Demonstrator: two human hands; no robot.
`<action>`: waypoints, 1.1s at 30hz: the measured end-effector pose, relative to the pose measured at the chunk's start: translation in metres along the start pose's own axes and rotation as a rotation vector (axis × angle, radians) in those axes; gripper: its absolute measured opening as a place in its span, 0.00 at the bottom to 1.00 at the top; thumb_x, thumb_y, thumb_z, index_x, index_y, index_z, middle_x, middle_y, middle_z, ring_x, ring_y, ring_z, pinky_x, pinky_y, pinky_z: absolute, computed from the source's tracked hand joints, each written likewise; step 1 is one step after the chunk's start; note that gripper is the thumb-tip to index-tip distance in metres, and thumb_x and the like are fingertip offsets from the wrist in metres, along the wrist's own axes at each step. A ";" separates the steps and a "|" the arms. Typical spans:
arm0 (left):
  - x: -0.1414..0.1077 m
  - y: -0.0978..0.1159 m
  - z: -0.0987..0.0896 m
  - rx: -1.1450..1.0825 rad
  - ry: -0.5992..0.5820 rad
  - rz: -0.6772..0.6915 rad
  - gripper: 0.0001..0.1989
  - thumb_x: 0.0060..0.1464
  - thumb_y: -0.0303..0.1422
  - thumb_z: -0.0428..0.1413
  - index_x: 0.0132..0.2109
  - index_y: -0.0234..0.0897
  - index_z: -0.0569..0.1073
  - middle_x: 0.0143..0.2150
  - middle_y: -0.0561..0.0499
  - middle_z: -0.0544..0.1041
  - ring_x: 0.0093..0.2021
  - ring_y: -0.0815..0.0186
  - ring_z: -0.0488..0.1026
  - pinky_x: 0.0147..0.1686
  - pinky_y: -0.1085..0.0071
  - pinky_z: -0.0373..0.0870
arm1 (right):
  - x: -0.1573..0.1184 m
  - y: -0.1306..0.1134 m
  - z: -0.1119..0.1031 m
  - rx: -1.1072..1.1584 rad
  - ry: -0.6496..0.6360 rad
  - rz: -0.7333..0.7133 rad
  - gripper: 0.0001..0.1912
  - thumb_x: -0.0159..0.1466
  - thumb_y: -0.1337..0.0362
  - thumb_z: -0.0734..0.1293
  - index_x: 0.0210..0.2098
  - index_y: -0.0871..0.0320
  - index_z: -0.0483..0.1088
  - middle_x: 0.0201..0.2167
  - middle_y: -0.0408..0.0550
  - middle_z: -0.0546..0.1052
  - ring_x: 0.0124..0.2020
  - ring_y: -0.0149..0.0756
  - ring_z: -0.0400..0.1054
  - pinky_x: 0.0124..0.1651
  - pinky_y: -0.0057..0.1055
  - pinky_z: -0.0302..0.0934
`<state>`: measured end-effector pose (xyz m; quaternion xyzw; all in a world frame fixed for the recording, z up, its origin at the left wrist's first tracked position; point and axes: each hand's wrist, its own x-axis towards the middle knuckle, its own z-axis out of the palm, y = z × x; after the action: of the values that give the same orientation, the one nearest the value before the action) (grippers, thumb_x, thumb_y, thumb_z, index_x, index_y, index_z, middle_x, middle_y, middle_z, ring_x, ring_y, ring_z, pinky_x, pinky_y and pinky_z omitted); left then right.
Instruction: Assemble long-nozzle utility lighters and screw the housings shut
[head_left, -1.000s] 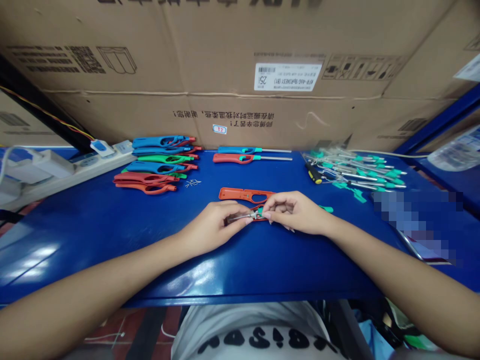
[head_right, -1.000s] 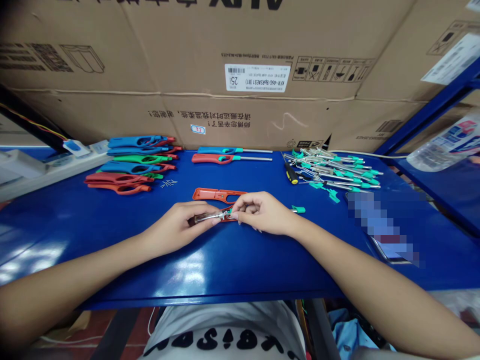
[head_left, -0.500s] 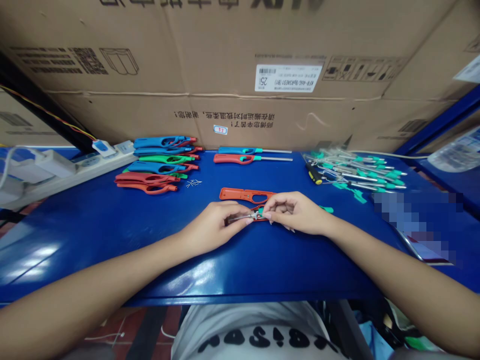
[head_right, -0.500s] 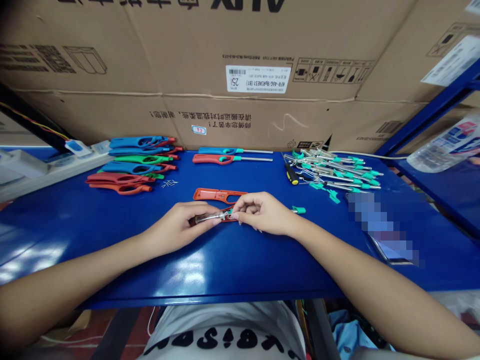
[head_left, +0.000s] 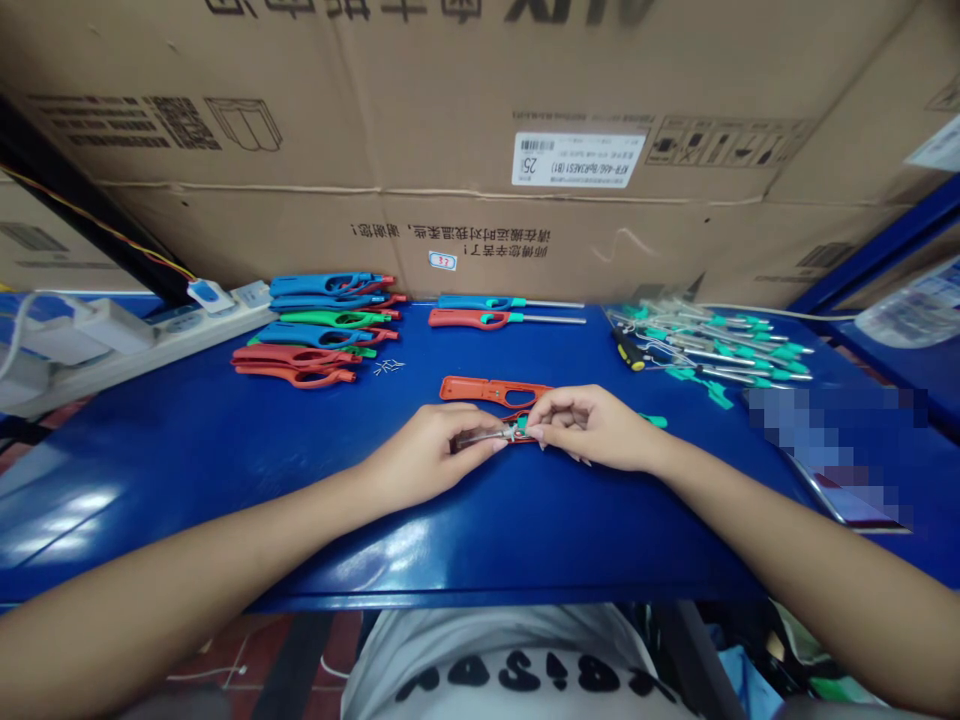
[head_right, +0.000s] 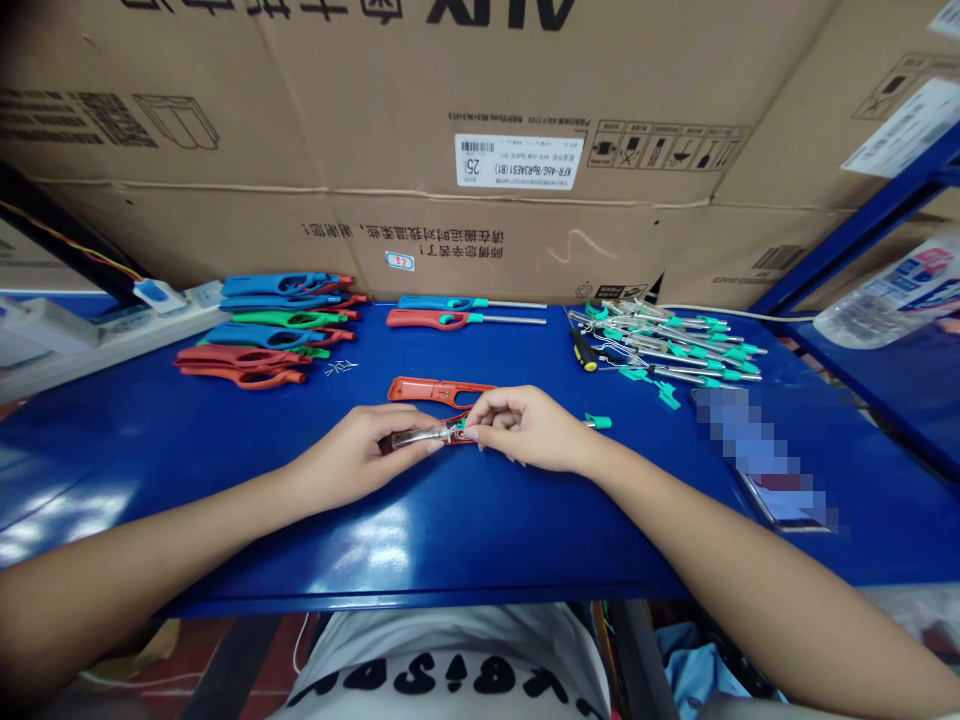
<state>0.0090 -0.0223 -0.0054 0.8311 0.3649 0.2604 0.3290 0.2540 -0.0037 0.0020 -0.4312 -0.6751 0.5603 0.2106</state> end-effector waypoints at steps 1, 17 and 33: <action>0.000 0.000 0.000 0.000 0.000 -0.002 0.11 0.64 0.34 0.57 0.50 0.38 0.79 0.45 0.49 0.83 0.40 0.64 0.79 0.38 0.71 0.71 | 0.000 0.000 0.000 -0.007 0.002 -0.003 0.17 0.59 0.51 0.73 0.36 0.59 0.73 0.22 0.40 0.73 0.16 0.22 0.61 0.19 0.22 0.56; 0.000 -0.001 0.001 0.005 0.002 0.003 0.11 0.64 0.34 0.57 0.50 0.38 0.79 0.44 0.49 0.83 0.38 0.66 0.78 0.37 0.72 0.70 | 0.000 -0.002 0.000 -0.046 0.005 -0.022 0.15 0.60 0.53 0.72 0.35 0.59 0.73 0.22 0.39 0.72 0.17 0.23 0.60 0.20 0.23 0.56; 0.000 -0.001 0.001 0.005 0.008 0.009 0.10 0.64 0.33 0.57 0.49 0.37 0.79 0.43 0.50 0.83 0.37 0.66 0.78 0.36 0.73 0.69 | 0.000 0.001 -0.001 -0.029 -0.012 -0.023 0.16 0.61 0.52 0.72 0.36 0.59 0.73 0.23 0.40 0.73 0.17 0.23 0.60 0.20 0.23 0.55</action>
<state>0.0091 -0.0215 -0.0069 0.8325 0.3632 0.2642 0.3244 0.2550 -0.0030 0.0009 -0.4230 -0.6894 0.5504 0.2069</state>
